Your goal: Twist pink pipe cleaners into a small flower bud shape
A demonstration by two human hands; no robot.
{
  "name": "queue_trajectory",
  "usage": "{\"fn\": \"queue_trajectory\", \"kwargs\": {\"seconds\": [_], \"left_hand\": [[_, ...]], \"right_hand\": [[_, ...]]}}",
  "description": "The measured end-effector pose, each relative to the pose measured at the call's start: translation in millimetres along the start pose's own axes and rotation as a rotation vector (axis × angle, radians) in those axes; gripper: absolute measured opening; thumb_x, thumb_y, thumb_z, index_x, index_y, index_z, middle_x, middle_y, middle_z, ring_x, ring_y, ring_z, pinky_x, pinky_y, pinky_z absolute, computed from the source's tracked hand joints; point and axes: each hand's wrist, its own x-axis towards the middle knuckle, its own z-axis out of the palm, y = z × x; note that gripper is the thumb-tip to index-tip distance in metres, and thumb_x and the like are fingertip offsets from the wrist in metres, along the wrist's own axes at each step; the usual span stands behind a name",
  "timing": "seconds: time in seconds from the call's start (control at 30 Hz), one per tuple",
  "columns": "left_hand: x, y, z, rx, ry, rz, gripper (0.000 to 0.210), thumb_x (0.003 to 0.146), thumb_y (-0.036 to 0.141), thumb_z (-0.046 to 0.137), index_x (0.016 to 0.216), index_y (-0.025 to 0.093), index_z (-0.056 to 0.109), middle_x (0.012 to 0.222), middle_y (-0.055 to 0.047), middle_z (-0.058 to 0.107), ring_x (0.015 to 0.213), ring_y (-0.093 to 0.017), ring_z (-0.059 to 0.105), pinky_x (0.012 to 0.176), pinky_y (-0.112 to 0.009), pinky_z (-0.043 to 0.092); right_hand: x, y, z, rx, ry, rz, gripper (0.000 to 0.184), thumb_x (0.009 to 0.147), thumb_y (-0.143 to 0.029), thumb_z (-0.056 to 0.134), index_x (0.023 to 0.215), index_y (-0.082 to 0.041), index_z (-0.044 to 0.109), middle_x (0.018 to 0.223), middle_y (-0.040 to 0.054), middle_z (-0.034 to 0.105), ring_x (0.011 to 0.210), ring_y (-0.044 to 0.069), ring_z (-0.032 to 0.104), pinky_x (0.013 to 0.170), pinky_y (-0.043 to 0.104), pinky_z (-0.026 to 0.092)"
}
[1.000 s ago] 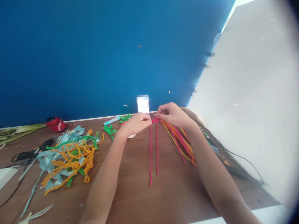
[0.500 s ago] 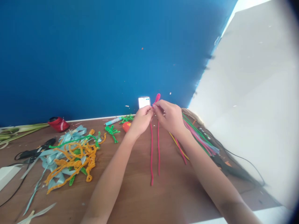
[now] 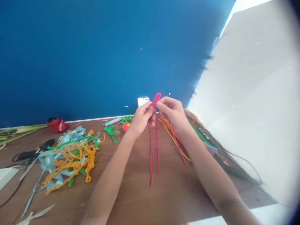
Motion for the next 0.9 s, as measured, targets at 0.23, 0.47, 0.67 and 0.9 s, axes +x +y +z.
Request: {"fn": "queue_trajectory", "kwargs": {"seconds": [0.23,0.47,0.67,0.9], "left_hand": [[-7.6,8.8,-10.0,-0.048,-0.260,-0.111,0.026,0.093,0.039,0.053,0.080,0.017,0.051,0.055,0.003,0.046,0.043,-0.006,0.041,0.043,-0.020,0.028],[-16.1,36.4,-34.2,0.478,-0.543,-0.339,0.030,0.090,0.041,0.052,0.081,0.015,0.062,0.057,0.001,0.045,0.047,-0.008,0.035,0.047,-0.023,0.025],[-19.1,36.4,-26.2,1.115,-0.334,-0.245,0.025,0.081,0.024,0.048,0.059,0.017,0.058,0.060,-0.002,0.057,0.055,-0.013,0.044,0.053,-0.028,0.024],[-3.8,0.3,-13.2,0.970,0.137,-0.184,0.032,0.086,0.032,0.044,0.059,0.017,0.053,0.055,-0.001,0.052,0.054,-0.013,0.042,0.054,-0.027,0.023]], "right_hand": [[3.8,3.1,-12.2,0.254,-0.183,0.205,0.025,0.075,-0.033,0.077,0.072,-0.016,0.059,0.060,-0.0019,0.057,0.048,0.006,0.039,0.045,0.019,0.027],[6.1,17.8,-22.4,0.215,-0.568,0.483,0.024,0.072,-0.032,0.076,0.071,-0.014,0.060,0.061,0.0012,0.062,0.047,0.007,0.042,0.044,0.019,0.026],[3.5,19.1,-13.7,-0.289,-0.454,0.390,0.023,0.075,-0.033,0.071,0.067,-0.013,0.062,0.056,-0.0023,0.053,0.049,0.007,0.040,0.047,0.021,0.026],[-8.8,9.2,17.3,-1.222,0.192,-0.061,0.019,0.087,-0.027,0.057,0.073,-0.019,0.067,0.067,0.0023,0.063,0.061,0.015,0.051,0.054,0.027,0.023]]}}
